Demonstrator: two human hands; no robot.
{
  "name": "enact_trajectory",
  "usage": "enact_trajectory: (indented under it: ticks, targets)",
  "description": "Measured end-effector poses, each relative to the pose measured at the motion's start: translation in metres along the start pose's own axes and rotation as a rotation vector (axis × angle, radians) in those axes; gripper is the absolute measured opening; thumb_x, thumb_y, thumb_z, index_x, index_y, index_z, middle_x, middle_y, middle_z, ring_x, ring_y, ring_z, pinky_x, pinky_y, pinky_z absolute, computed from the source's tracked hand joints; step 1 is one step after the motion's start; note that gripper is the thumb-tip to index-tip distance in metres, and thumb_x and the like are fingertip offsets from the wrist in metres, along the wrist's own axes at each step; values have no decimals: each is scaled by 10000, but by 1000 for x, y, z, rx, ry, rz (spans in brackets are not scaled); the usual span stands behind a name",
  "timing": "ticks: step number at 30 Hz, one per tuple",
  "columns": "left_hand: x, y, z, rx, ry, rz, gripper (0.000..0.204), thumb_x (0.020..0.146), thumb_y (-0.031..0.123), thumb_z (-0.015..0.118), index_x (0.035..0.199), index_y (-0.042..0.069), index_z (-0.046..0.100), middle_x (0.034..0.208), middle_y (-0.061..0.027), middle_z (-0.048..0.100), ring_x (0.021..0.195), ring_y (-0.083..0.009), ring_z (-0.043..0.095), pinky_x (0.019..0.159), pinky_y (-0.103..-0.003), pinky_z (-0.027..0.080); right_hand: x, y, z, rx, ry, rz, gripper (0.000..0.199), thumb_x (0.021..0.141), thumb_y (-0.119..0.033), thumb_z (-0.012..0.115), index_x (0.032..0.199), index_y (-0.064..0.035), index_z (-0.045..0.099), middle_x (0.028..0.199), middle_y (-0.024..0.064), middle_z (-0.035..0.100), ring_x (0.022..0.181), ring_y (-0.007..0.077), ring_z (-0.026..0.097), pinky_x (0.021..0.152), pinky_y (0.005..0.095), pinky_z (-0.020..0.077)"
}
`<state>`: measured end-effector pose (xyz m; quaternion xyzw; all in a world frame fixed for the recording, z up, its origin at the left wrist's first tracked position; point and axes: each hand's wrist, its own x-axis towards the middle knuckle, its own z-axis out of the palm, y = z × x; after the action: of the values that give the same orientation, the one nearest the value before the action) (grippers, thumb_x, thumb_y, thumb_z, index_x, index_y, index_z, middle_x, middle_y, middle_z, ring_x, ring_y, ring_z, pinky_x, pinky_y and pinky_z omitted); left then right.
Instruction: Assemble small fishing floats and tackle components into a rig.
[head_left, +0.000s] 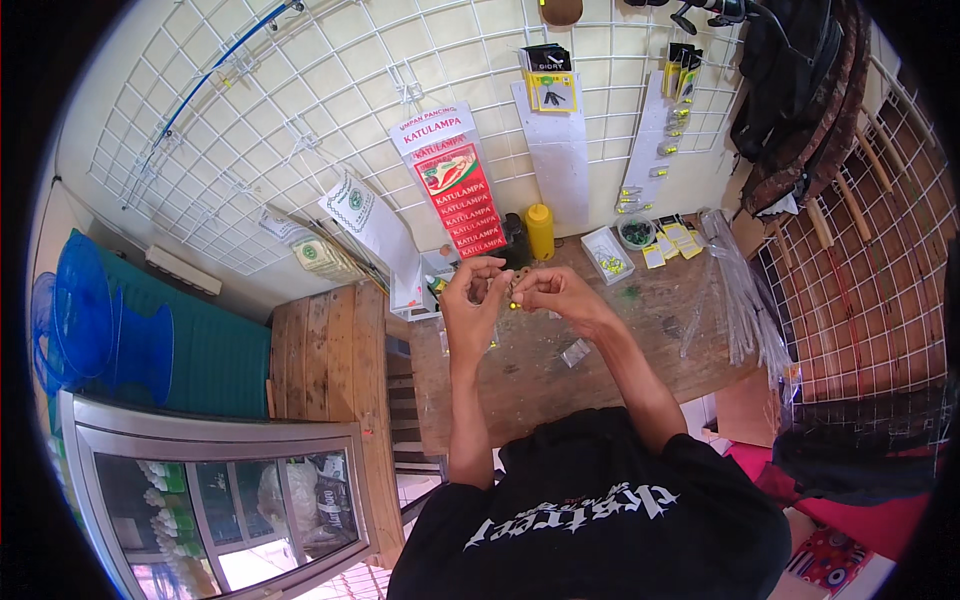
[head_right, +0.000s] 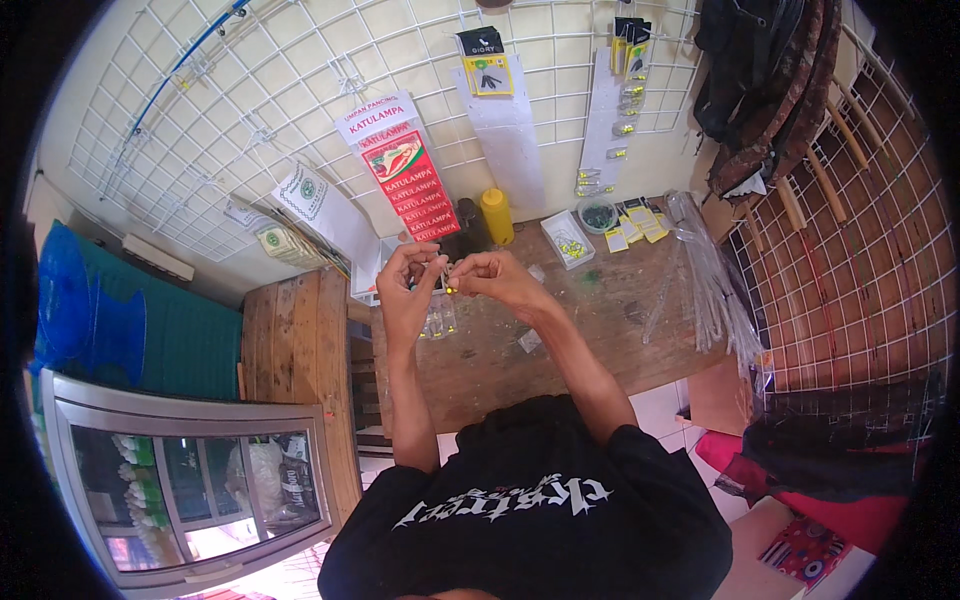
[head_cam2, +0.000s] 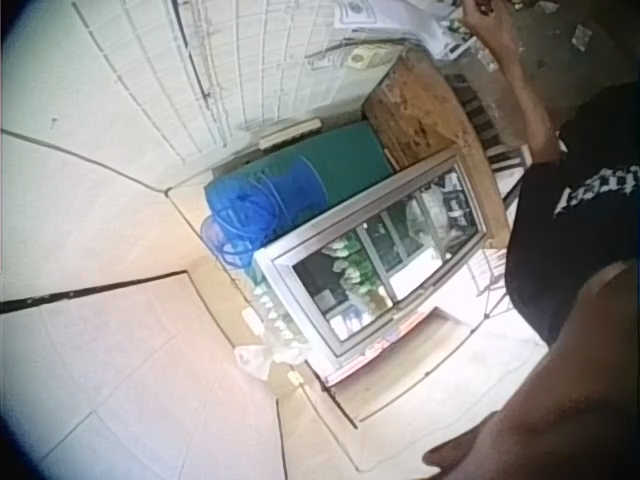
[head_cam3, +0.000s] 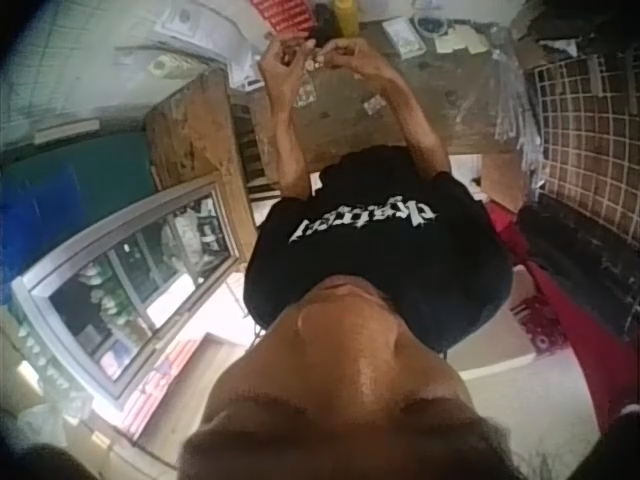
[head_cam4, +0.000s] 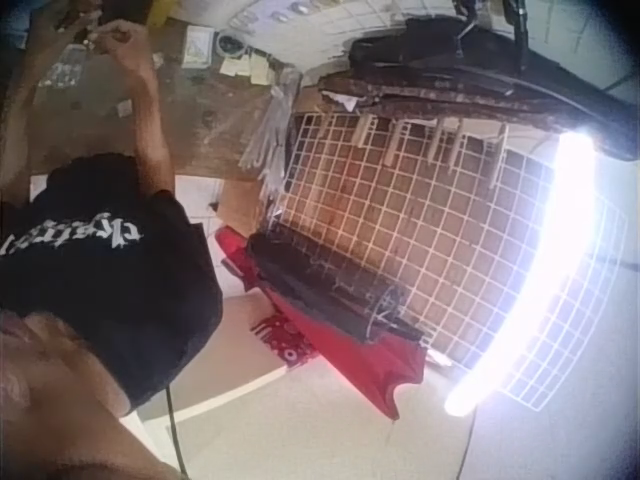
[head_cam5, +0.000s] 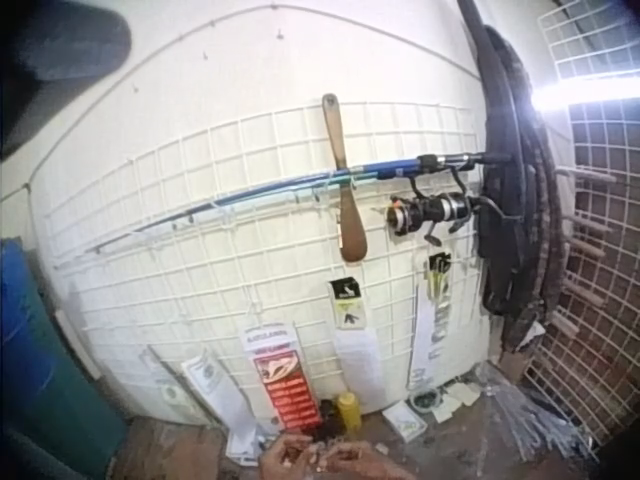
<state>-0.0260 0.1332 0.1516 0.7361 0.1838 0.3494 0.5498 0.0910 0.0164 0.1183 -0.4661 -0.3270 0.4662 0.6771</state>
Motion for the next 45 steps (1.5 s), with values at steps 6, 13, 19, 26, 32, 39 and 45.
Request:
enact_trajectory:
  ticks: [6,13,19,26,32,39,45]
  targets:
    - [-1,-7,0,-51,-8,-30,159,827,21,669,973,-3,611,801,-21,618,661,-29,510,589,-182,385,1,4,-2,15,-12,75,187,810,-122,707,974,-33,693,822,20,655,727,75,569,678,216,432]
    - [-4,-4,-2,-61,-3,16,163,841,44,667,986,-3,607,829,-18,612,719,-42,524,628,-197,402,5,11,-5,81,-47,111,147,823,-156,700,938,-65,701,854,12,669,747,67,584,649,218,434]
    - [-10,-7,1,-150,24,-2,159,859,66,658,991,-5,605,857,-16,605,787,-60,538,699,-200,424,4,14,-3,185,-23,120,123,823,-166,702,915,-85,696,838,0,662,810,82,594,697,237,432]
    - [-11,-8,6,-156,59,14,136,857,70,653,966,1,609,817,1,594,717,-43,504,644,-194,399,2,21,-2,328,18,161,93,820,-135,700,887,-72,683,876,28,665,839,109,599,721,256,435]
    - [-12,-13,5,-136,76,30,119,847,73,654,944,11,624,767,21,581,628,-20,440,566,-183,359,-1,18,3,155,78,45,96,807,-97,708,879,-42,677,864,38,672,780,97,602,702,247,448]
    - [-13,-6,15,-62,201,39,121,841,62,658,949,15,630,766,20,580,639,-35,432,581,-196,368,-1,14,13,-221,215,-199,96,825,-82,689,875,-1,674,843,28,667,765,70,596,684,223,461]
    - [-12,-1,12,-120,117,-10,170,854,59,657,1003,1,601,861,-22,606,780,-65,547,700,-206,431,-2,11,14,-121,234,-219,104,825,-88,690,898,-15,687,840,8,651,771,59,584,694,217,459]
